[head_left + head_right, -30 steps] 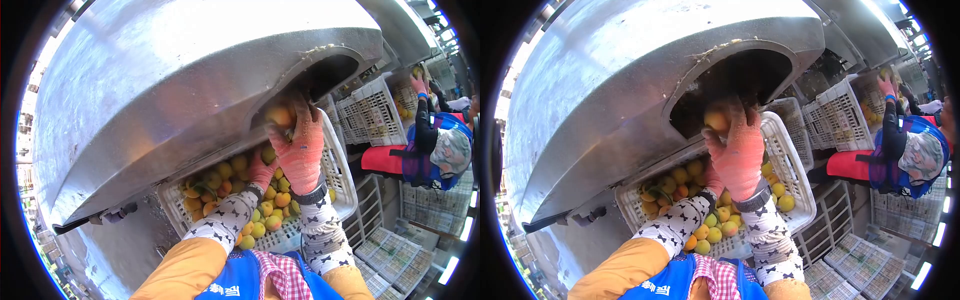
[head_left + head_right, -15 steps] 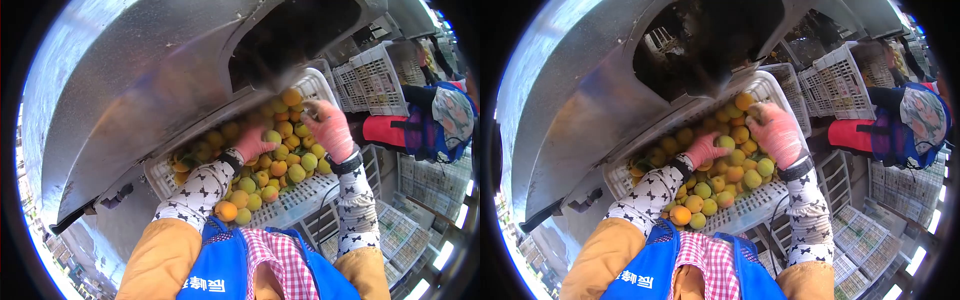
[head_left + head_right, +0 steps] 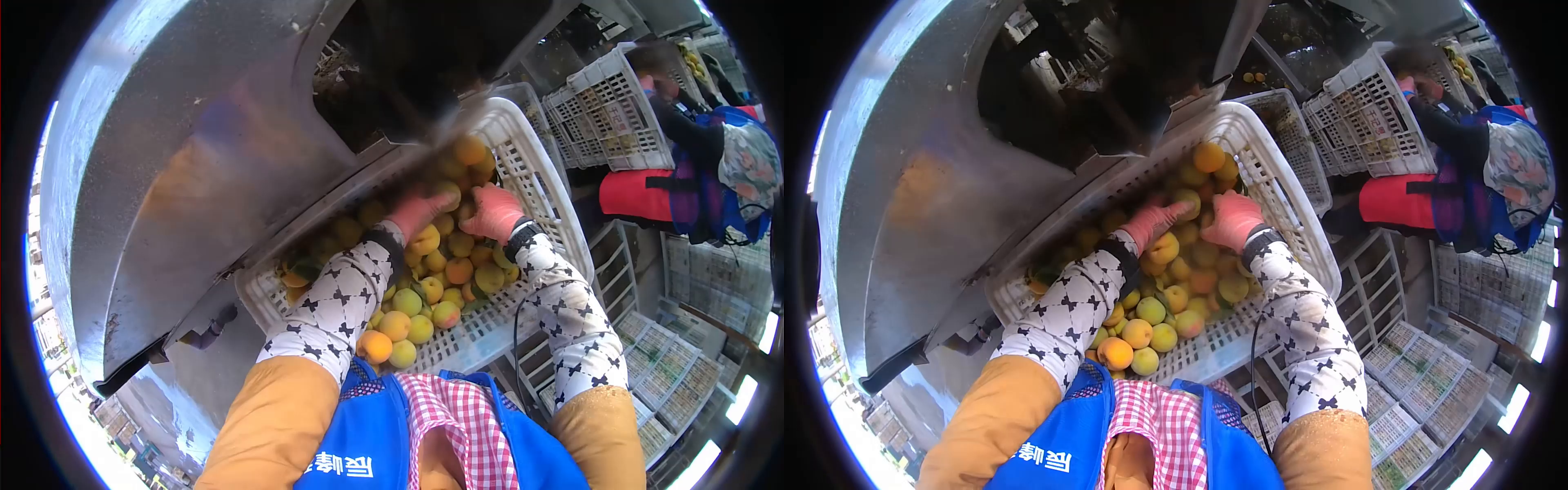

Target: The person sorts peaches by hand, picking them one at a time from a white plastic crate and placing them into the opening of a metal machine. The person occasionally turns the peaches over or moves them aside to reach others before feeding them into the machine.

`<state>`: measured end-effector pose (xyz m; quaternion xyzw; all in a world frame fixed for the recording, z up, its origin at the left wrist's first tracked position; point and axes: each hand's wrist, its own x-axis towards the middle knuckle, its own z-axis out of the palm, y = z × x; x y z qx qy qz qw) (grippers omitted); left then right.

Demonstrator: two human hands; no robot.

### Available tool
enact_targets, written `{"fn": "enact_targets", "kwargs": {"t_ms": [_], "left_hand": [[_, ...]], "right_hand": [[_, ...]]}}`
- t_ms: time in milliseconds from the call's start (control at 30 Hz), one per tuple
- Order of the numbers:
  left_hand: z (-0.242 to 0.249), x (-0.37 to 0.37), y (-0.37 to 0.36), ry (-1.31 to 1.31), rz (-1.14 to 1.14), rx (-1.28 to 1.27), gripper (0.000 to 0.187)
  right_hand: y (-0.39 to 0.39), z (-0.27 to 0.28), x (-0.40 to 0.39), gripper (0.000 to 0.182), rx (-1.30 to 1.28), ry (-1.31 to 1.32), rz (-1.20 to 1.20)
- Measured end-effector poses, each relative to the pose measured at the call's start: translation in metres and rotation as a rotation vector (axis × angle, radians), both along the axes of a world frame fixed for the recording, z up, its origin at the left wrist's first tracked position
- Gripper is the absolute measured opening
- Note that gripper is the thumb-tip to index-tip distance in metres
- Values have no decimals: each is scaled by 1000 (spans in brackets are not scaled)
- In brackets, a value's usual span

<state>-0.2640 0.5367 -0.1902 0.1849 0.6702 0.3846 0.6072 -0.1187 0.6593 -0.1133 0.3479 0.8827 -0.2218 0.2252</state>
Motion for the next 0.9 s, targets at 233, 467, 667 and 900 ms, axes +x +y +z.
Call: {"fn": "enact_targets", "kwargs": {"t_ms": [233,467,667,900], "left_hand": [[7,33,18,-17,-76,179,92],[1,12,-25,-224,219,-24,96],[85,-2,-69,-670,565,104,69],[166,15,-99,-693,630,447,85]], "right_hand": [[-11,49,38,43,-834,482,-754],[-60,33,30,42,-102,-23,86],[-66,18,31,46,-160,74,144],[-82,128,32,79,-855,976,-267]]}}
